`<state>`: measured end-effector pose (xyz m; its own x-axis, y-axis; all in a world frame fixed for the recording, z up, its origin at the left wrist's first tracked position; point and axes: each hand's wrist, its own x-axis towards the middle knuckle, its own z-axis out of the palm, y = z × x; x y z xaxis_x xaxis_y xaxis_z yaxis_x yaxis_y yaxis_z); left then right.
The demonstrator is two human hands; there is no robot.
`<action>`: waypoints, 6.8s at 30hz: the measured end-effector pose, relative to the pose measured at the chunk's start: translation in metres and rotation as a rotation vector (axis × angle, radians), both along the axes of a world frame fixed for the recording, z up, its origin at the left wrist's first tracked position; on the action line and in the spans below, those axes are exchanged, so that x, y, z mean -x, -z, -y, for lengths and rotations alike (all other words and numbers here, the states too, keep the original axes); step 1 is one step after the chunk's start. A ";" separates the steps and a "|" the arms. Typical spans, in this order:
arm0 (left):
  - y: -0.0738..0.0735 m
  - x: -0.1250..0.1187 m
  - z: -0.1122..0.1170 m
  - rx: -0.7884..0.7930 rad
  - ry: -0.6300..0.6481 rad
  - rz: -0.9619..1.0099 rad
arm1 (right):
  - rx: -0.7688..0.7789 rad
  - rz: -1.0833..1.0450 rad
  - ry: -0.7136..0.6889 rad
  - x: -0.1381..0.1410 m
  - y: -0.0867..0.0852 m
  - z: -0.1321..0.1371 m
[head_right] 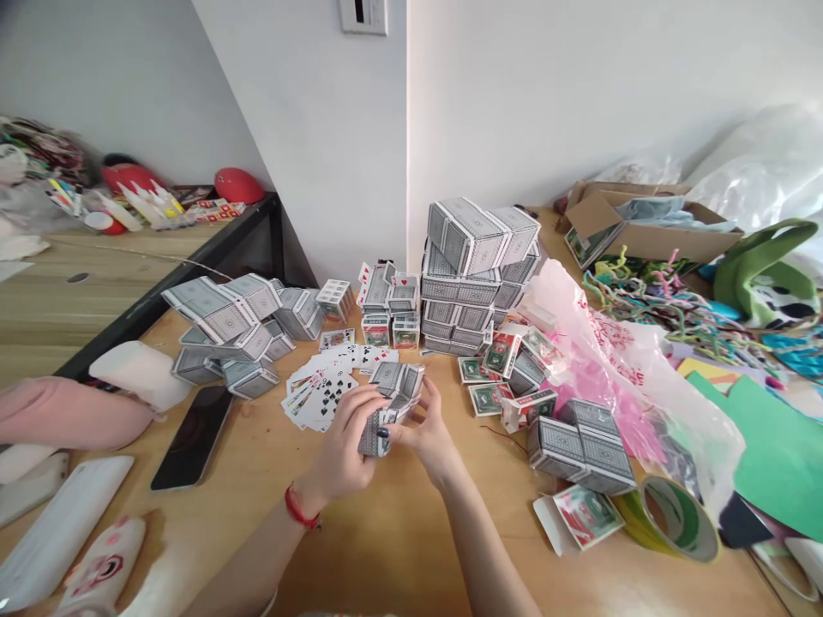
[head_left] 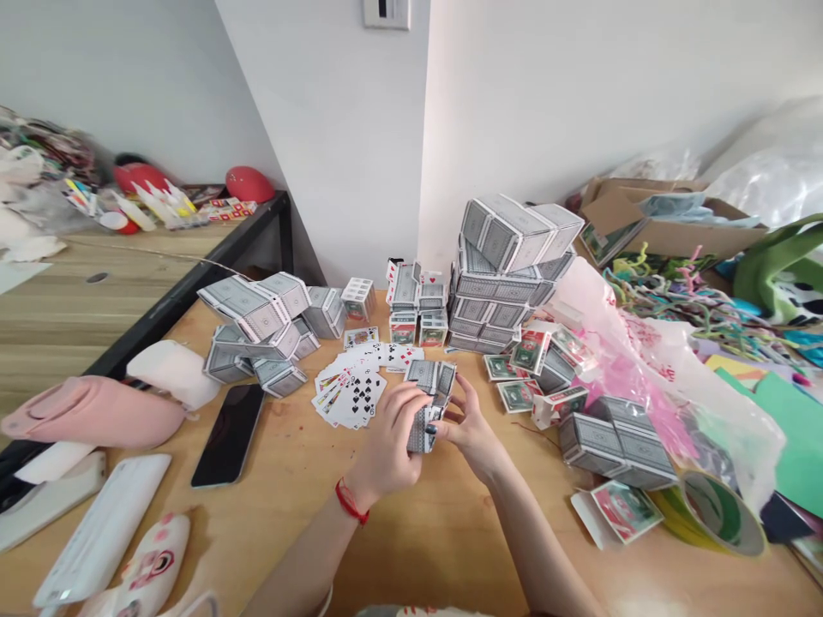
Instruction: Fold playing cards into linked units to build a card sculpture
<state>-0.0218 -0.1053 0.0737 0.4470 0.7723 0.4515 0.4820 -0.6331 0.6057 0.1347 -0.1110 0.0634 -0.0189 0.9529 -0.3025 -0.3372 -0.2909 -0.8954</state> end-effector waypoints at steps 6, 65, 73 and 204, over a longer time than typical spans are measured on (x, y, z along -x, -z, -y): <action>-0.011 0.008 -0.001 0.113 0.097 0.057 | -0.004 -0.058 0.038 0.004 0.001 0.002; -0.007 -0.015 0.009 0.551 -0.182 0.261 | 0.290 -0.378 0.036 0.016 0.006 0.011; 0.004 -0.007 0.008 0.572 -0.189 0.212 | 0.272 -0.069 0.110 0.019 0.025 0.005; -0.033 0.013 -0.013 0.319 -0.072 -0.199 | -0.264 0.257 -0.268 -0.020 0.001 -0.013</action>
